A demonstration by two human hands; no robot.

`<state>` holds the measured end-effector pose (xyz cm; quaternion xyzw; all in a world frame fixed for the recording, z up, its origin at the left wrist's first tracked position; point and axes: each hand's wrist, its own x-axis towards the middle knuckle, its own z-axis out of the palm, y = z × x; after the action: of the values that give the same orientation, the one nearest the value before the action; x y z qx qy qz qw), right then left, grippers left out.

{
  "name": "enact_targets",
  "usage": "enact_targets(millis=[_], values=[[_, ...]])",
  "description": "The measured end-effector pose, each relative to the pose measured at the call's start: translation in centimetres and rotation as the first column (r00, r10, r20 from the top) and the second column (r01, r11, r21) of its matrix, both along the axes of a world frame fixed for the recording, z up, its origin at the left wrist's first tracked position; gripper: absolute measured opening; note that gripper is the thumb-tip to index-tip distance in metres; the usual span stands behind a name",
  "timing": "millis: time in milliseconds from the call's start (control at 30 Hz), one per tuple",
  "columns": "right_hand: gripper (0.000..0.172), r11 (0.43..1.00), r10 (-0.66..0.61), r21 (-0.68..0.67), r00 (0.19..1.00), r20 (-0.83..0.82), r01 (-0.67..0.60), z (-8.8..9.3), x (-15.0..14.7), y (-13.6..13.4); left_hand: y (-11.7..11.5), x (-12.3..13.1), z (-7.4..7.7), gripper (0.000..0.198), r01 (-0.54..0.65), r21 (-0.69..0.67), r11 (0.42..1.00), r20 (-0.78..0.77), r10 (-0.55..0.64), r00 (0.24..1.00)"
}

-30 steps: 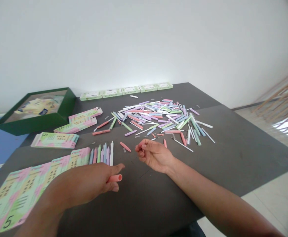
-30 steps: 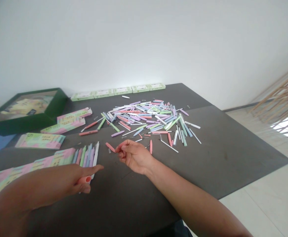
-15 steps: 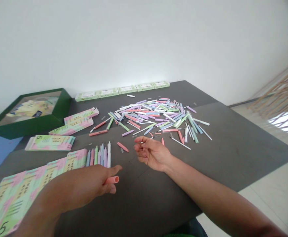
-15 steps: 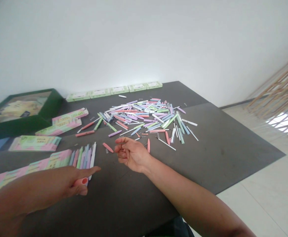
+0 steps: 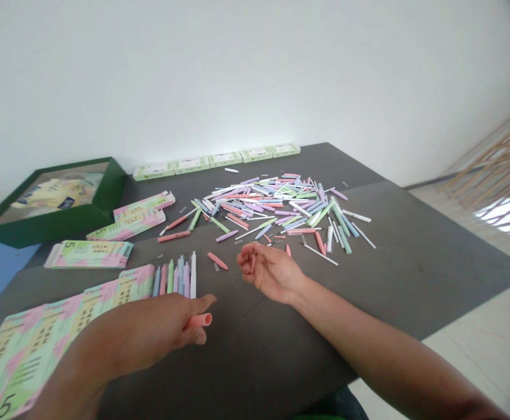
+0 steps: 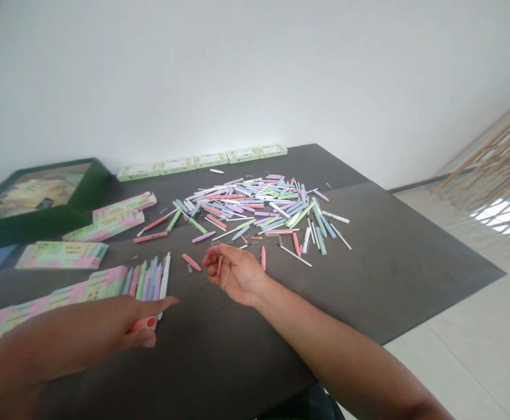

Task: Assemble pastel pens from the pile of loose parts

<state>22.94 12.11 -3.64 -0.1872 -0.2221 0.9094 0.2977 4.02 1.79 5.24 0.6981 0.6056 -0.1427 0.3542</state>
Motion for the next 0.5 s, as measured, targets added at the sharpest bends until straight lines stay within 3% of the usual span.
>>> enact_targets(millis=[67, 167, 500], values=[[0.009, 1.0, 0.0, 0.009, 1.0, 0.026, 0.0, 0.0, -0.1, 0.0, 0.1, 0.1, 0.2, 0.051, 0.0, -0.004, 1.0, 0.003, 0.0, 1.0], [0.019, 0.999, -0.001, 0.044, 0.995, 0.095, -0.003, -0.2, -0.2, -0.1, 0.1, 0.3, 0.4, 0.051, 0.0, -0.009, 1.0, -0.011, -0.001, 1.0], [0.006, 0.997, -0.057, -0.05, 0.981, 0.186, 0.067, -1.2, -0.2, 0.7, -0.1, 0.2, 0.2, 0.047, -0.012, 0.024, 1.0, 0.03, 0.011, 0.999]])
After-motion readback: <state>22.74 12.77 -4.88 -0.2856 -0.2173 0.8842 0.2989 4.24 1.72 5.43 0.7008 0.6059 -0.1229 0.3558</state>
